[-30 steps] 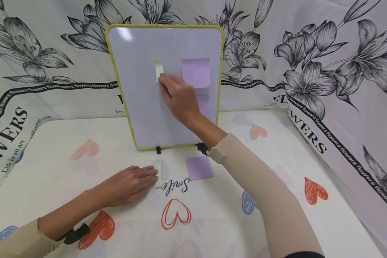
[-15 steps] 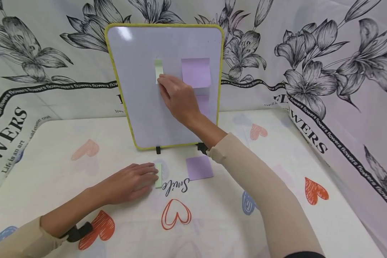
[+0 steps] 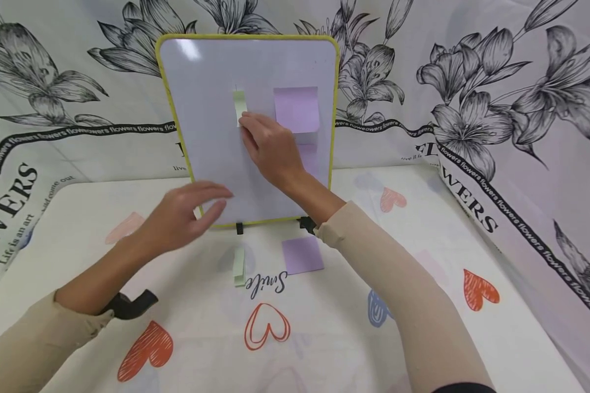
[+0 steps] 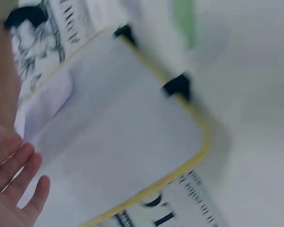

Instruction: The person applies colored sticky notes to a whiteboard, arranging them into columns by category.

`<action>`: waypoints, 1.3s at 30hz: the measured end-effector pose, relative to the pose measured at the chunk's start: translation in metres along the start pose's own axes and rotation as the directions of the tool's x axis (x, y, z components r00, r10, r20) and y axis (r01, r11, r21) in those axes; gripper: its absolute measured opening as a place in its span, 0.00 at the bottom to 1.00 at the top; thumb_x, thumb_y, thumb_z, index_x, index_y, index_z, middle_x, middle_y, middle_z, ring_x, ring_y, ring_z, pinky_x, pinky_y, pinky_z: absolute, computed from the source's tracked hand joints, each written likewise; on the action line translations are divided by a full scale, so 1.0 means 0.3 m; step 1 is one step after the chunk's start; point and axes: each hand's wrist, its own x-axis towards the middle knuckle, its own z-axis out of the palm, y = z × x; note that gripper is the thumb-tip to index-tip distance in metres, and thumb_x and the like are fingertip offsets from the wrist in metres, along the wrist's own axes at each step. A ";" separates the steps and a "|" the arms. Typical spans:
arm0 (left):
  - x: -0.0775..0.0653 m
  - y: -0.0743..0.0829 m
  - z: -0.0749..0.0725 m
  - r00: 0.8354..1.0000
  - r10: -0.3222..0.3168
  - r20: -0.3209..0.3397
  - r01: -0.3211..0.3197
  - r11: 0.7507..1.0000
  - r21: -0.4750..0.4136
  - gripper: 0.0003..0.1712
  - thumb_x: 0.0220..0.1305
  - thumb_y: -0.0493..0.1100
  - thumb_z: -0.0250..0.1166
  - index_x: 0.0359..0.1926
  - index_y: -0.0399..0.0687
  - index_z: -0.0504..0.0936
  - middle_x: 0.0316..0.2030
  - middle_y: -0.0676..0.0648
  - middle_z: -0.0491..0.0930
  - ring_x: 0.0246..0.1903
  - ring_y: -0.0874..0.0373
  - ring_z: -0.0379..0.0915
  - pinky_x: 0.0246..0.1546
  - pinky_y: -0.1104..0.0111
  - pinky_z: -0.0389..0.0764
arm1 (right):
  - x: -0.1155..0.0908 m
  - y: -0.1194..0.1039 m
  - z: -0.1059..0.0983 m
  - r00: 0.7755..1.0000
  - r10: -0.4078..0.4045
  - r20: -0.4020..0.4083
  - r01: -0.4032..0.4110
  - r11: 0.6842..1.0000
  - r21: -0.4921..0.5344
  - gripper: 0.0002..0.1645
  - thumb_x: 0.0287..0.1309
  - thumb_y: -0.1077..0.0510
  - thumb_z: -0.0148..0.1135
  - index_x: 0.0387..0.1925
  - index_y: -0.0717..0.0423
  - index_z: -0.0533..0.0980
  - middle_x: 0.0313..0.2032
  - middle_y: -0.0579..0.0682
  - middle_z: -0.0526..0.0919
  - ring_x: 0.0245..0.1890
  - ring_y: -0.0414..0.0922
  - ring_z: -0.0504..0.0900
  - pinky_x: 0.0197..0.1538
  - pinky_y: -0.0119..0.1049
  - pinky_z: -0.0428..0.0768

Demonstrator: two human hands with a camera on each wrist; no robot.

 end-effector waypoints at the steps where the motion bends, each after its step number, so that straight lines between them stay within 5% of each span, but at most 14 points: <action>1: 0.032 -0.007 -0.018 0.998 -0.003 -0.055 0.004 1.000 0.024 0.12 0.67 0.37 0.62 0.47 0.37 0.86 0.47 0.42 0.85 0.51 0.48 0.80 0.50 0.54 0.80 | 0.000 0.000 0.000 1.000 0.001 0.001 -0.001 1.000 -0.004 0.11 0.67 0.65 0.59 0.44 0.66 0.83 0.47 0.58 0.86 0.51 0.49 0.85 0.54 0.37 0.80; 5: 0.145 -0.037 -0.070 0.987 -0.006 -0.163 0.027 0.991 0.132 0.18 0.68 0.35 0.57 0.56 0.36 0.82 0.55 0.40 0.81 0.58 0.47 0.75 0.57 0.53 0.75 | 0.000 0.000 0.003 1.000 0.005 0.008 -0.005 1.000 -0.014 0.11 0.67 0.64 0.59 0.45 0.66 0.83 0.48 0.58 0.86 0.51 0.49 0.85 0.54 0.37 0.80; 16: 0.315 -0.079 -0.082 0.996 0.032 -0.086 -0.001 0.941 0.338 0.26 0.72 0.35 0.47 0.69 0.40 0.70 0.69 0.45 0.69 0.74 0.51 0.53 0.65 0.48 0.62 | 0.003 -0.002 0.007 1.000 0.008 0.009 -0.008 1.000 0.000 0.12 0.68 0.63 0.58 0.46 0.66 0.82 0.47 0.58 0.86 0.50 0.49 0.85 0.54 0.35 0.80; 30: 0.337 -0.116 -0.082 0.999 0.028 -0.016 -0.016 0.861 0.508 0.27 0.72 0.38 0.50 0.71 0.41 0.69 0.73 0.45 0.63 0.76 0.50 0.47 0.71 0.45 0.48 | -0.005 -0.003 0.013 1.000 -0.006 0.018 0.006 0.999 -0.033 0.12 0.69 0.62 0.58 0.46 0.65 0.82 0.48 0.57 0.86 0.51 0.49 0.84 0.55 0.38 0.80; 35: 0.332 -0.127 -0.081 0.999 0.040 -0.019 -0.023 0.841 0.540 0.28 0.71 0.39 0.51 0.70 0.41 0.69 0.73 0.45 0.62 0.76 0.50 0.47 0.70 0.43 0.48 | -0.002 0.008 0.007 0.997 -0.063 -0.034 0.055 0.977 -0.208 0.18 0.68 0.57 0.56 0.52 0.64 0.82 0.55 0.57 0.83 0.59 0.52 0.79 0.61 0.44 0.73; 39: 0.330 -0.134 -0.079 0.999 0.041 -0.015 -0.025 0.832 0.555 0.29 0.71 0.39 0.50 0.72 0.42 0.68 0.73 0.45 0.61 0.76 0.50 0.47 0.71 0.42 0.46 | 0.018 0.028 -0.003 0.993 -0.109 0.044 0.117 0.918 -0.379 0.25 0.67 0.56 0.54 0.61 0.64 0.76 0.67 0.56 0.73 0.72 0.53 0.62 0.73 0.48 0.56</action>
